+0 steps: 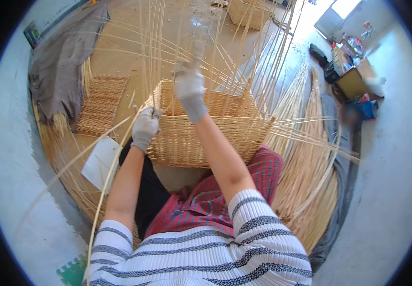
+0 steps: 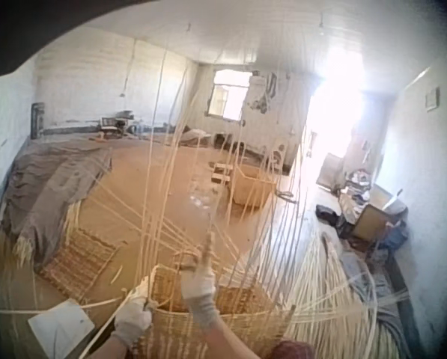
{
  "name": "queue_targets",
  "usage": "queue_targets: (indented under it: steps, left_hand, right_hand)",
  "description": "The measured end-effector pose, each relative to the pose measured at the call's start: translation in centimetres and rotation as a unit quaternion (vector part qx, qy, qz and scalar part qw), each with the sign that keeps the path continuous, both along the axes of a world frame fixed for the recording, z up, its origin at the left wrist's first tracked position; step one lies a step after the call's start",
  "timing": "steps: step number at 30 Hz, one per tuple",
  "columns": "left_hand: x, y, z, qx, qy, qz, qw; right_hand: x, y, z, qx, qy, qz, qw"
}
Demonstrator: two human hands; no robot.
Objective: Weaving a large bamboo basket and measuring its dimensions with a tape.
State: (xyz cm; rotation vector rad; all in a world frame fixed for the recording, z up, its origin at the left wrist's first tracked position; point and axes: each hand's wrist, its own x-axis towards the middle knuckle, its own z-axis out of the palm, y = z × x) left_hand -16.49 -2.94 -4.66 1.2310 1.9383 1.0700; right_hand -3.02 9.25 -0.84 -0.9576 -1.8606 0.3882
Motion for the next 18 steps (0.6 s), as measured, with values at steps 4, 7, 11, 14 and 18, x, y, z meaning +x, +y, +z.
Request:
queue_targets:
  steps: [4,7,11,14,18]
  left_hand:
    - [0.3,-1.5,-1.4,0.130,0.197,0.108,0.966]
    - [4.4,-1.6,0.9,0.137,0.293,-0.070,0.944]
    - [7.8,-0.9,-1.1,0.052,0.348,-0.164,0.921]
    - [7.0,-1.1,-2.5,0.094,0.413,-0.158,0.892]
    - [9.4,0.7,-2.0,0.292,0.431,-0.168,0.837]
  right_hand:
    - [8.7,-7.6,-8.4,-0.209,0.351,0.041,0.912]
    - [11.1,-4.7,-7.2,-0.178,0.178,-0.040,0.967]
    - [6.4,-1.0,2.2,0.112,-0.176,-0.104,0.973]
    - [11.0,-0.6,0.7,-0.106,0.223,0.061,0.967]
    - [19.8,-5.2,-9.8,-0.179,0.504,0.045,0.844]
